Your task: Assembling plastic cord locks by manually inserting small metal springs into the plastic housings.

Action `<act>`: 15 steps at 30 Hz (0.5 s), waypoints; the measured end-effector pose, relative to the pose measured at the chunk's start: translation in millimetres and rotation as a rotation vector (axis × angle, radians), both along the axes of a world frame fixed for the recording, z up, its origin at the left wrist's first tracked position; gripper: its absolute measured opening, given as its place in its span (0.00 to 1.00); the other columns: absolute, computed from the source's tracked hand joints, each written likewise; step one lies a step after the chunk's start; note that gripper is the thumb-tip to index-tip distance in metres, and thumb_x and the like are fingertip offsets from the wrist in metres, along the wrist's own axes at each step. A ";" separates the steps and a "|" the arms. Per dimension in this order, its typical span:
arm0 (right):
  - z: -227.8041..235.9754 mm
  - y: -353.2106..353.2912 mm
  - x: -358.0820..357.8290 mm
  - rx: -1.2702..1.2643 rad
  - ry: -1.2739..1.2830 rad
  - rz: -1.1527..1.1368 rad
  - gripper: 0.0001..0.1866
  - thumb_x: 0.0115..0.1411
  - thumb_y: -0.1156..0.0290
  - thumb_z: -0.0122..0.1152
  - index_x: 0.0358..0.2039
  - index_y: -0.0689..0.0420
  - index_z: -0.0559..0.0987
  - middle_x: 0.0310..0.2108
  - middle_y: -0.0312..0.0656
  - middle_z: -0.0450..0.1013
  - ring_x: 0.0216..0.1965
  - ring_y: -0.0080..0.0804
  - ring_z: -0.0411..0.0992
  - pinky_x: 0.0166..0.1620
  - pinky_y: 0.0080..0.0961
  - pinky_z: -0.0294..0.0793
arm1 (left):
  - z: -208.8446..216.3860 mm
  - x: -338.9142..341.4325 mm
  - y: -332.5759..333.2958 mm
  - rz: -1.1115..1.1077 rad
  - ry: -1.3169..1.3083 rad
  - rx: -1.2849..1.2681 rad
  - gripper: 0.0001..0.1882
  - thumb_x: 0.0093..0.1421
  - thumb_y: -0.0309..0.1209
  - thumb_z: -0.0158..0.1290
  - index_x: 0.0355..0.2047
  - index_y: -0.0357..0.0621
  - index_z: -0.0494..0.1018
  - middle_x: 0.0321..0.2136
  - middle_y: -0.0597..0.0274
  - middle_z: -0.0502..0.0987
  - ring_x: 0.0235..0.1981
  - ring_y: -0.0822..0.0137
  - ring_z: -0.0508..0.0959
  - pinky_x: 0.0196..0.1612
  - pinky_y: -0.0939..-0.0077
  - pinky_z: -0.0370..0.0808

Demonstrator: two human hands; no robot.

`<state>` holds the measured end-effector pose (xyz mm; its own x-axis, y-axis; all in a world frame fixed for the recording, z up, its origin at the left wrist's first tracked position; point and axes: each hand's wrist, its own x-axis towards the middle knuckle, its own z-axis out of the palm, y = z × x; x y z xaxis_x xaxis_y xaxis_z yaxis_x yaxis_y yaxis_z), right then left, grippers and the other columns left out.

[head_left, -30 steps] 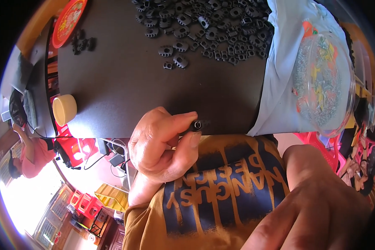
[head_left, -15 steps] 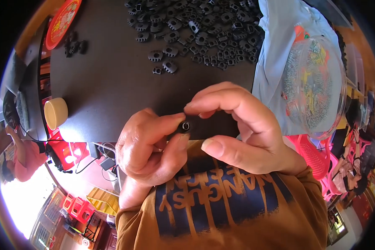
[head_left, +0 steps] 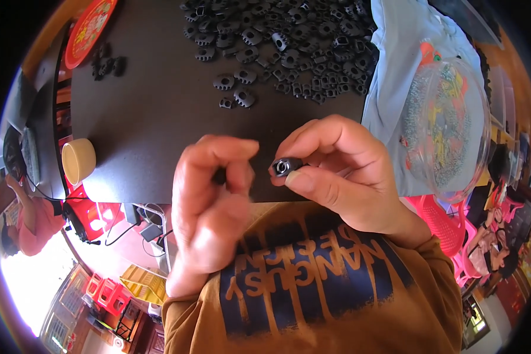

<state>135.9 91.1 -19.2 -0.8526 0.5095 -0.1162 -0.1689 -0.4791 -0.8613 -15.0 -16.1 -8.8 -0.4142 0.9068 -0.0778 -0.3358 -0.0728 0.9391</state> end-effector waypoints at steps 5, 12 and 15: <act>-6.3 1.0 1.0 -0.022 0.014 -0.066 0.09 0.61 0.78 0.56 0.42 0.62 0.70 0.40 0.43 0.72 0.40 0.26 0.73 0.46 0.23 0.73 | 11.0 -1.1 -2.5 -0.061 -0.279 -0.131 0.21 0.54 0.19 0.39 0.49 0.31 0.65 0.31 0.61 0.68 0.28 0.75 0.65 0.36 0.82 0.65; -16.6 -0.6 -1.6 -0.073 0.102 -0.122 0.09 0.60 0.78 0.57 0.41 0.62 0.70 0.38 0.44 0.72 0.38 0.27 0.73 0.45 0.24 0.74 | 8.6 3.0 -3.4 -0.011 0.009 -0.041 0.14 0.62 0.19 0.44 0.49 0.31 0.65 0.40 0.48 0.74 0.26 0.74 0.70 0.35 0.82 0.70; -16.6 -0.6 -0.6 -0.061 0.130 -0.109 0.08 0.60 0.78 0.56 0.41 0.62 0.70 0.38 0.45 0.71 0.39 0.28 0.72 0.45 0.25 0.73 | 6.0 2.8 -5.8 0.043 0.014 0.002 0.11 0.61 0.20 0.49 0.45 0.34 0.67 0.43 0.43 0.75 0.27 0.72 0.72 0.37 0.79 0.72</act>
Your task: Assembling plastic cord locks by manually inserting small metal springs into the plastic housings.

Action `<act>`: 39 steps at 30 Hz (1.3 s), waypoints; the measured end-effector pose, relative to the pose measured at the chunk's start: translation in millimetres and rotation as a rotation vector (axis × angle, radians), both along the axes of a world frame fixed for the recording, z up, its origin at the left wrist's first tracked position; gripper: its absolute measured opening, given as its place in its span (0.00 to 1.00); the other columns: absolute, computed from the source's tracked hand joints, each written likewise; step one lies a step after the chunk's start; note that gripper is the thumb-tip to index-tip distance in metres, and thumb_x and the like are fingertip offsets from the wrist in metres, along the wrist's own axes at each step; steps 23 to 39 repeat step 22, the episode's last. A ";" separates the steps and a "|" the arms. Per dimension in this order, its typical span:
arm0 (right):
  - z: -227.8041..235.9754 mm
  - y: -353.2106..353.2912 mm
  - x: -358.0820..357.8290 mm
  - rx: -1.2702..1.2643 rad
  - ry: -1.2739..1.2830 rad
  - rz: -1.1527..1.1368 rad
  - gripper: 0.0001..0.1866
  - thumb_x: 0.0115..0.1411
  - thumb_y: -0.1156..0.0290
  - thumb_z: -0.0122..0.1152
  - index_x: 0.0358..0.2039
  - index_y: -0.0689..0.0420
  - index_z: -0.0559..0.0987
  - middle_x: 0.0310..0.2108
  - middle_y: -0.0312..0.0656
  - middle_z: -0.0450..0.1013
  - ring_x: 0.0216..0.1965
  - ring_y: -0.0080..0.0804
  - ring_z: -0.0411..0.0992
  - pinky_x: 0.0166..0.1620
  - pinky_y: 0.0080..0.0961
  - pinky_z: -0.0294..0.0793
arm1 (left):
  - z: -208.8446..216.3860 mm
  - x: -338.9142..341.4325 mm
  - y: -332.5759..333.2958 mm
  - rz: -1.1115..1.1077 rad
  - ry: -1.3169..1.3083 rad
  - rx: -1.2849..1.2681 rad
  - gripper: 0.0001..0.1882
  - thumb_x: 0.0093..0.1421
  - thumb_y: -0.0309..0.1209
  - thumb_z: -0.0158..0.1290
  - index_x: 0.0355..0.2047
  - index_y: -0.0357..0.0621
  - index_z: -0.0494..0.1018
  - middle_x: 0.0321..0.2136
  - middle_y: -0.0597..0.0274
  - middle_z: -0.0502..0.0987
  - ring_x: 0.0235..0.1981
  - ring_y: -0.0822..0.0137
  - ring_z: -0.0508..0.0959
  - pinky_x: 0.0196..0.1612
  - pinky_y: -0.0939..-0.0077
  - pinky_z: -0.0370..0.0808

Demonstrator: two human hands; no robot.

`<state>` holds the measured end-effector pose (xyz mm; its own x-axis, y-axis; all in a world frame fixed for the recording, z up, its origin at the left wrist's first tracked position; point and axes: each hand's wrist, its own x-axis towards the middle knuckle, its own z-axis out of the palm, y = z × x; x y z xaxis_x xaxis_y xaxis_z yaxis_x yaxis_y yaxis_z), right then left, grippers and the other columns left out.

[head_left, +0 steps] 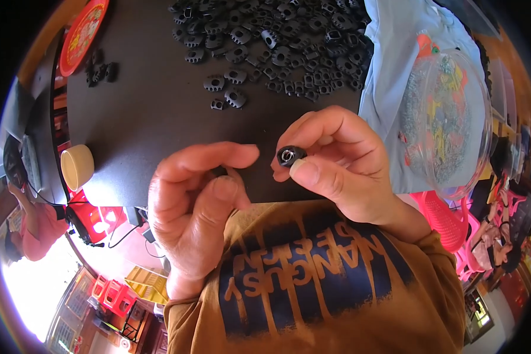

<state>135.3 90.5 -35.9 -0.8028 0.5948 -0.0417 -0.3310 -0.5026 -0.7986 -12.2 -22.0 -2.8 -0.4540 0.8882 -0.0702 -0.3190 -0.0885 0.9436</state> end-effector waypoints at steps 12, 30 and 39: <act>-1.2 -6.7 -10.6 -0.017 0.127 0.074 0.09 0.61 0.80 0.53 0.42 0.64 0.70 0.50 0.53 0.67 0.50 0.33 0.69 0.54 0.28 0.68 | -19.2 1.5 8.9 0.037 0.161 0.121 0.07 0.61 0.24 0.50 0.40 0.42 0.67 0.47 0.46 0.75 0.61 0.51 0.64 0.62 0.52 0.60; -1.1 -4.9 -11.0 -0.089 0.113 0.085 0.09 0.61 0.78 0.55 0.43 0.63 0.70 0.50 0.51 0.68 0.52 0.30 0.67 0.55 0.26 0.67 | -28.8 -4.4 9.1 0.004 0.519 0.066 0.16 0.61 0.21 0.48 0.49 0.40 0.62 0.51 0.43 0.72 0.62 0.51 0.63 0.66 0.51 0.43; -1.1 -4.9 -11.0 -0.089 0.113 0.085 0.09 0.61 0.78 0.55 0.43 0.63 0.70 0.50 0.51 0.68 0.52 0.30 0.67 0.55 0.26 0.67 | -28.8 -4.4 9.1 0.004 0.519 0.066 0.16 0.61 0.21 0.48 0.49 0.40 0.62 0.51 0.43 0.72 0.62 0.51 0.63 0.66 0.51 0.43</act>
